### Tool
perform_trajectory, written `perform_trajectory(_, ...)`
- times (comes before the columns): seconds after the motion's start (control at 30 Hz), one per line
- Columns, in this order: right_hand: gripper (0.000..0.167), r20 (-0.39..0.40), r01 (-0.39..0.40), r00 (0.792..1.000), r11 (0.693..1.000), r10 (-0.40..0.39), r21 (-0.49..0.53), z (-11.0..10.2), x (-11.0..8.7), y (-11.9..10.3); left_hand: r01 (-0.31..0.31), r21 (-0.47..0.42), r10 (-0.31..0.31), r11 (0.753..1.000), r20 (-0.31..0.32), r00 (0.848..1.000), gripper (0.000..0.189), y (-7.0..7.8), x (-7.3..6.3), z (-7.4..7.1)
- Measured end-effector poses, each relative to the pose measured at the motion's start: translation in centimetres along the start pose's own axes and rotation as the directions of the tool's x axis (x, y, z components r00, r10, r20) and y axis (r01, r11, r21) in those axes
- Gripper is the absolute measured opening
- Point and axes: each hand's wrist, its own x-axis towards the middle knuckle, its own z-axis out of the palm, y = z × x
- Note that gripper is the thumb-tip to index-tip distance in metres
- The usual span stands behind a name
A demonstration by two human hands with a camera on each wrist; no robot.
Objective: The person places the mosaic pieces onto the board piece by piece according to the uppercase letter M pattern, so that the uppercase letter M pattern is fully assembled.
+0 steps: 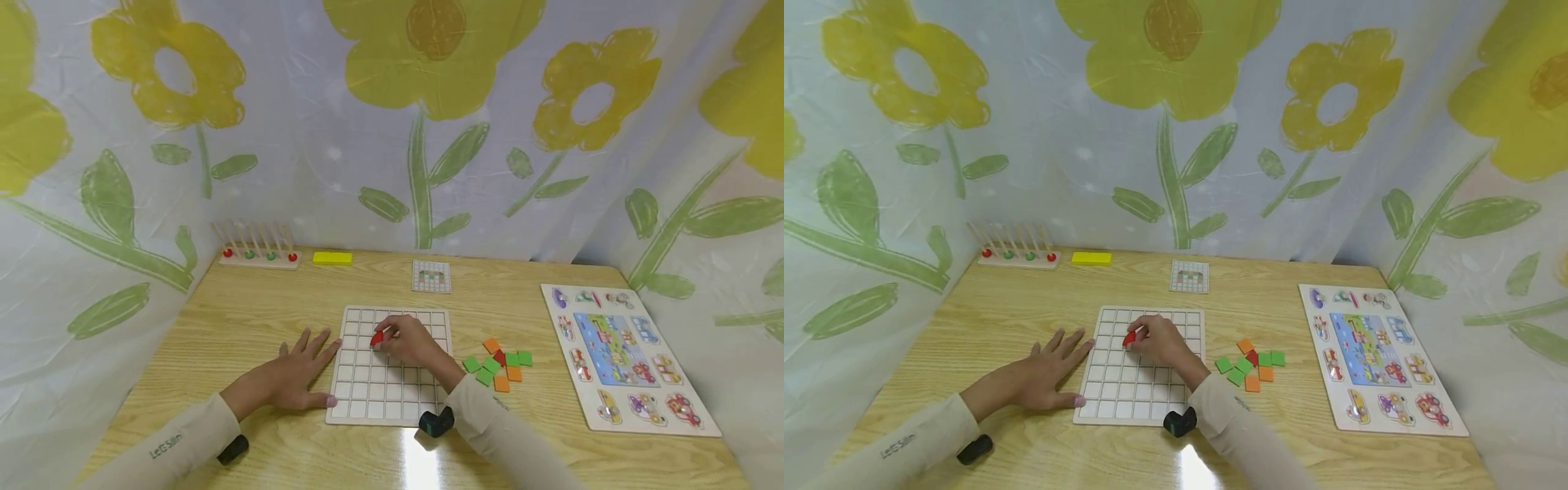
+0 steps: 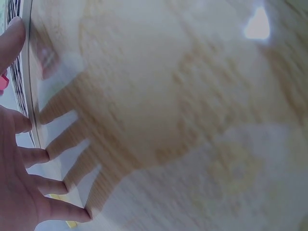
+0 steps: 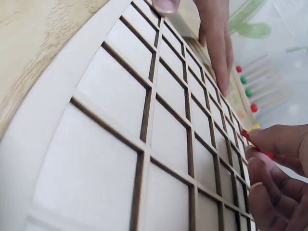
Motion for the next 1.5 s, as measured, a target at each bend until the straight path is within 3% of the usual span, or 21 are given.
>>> perform_trajectory(0.9,0.025,-0.002,-0.017,1.0,0.986,0.017,-0.167,1.7,1.5,-0.5,0.009,0.013,-0.009,1.0,0.002,1.0,0.105,0.2,0.0,-0.1)
perform_trajectory(1.5,0.021,-0.005,-0.032,0.999,0.978,0.031,-0.208,1.8,1.5,-0.8,0.014,0.01,-0.014,1.0,0.012,1.0,0.104,0.6,-0.2,-0.4)
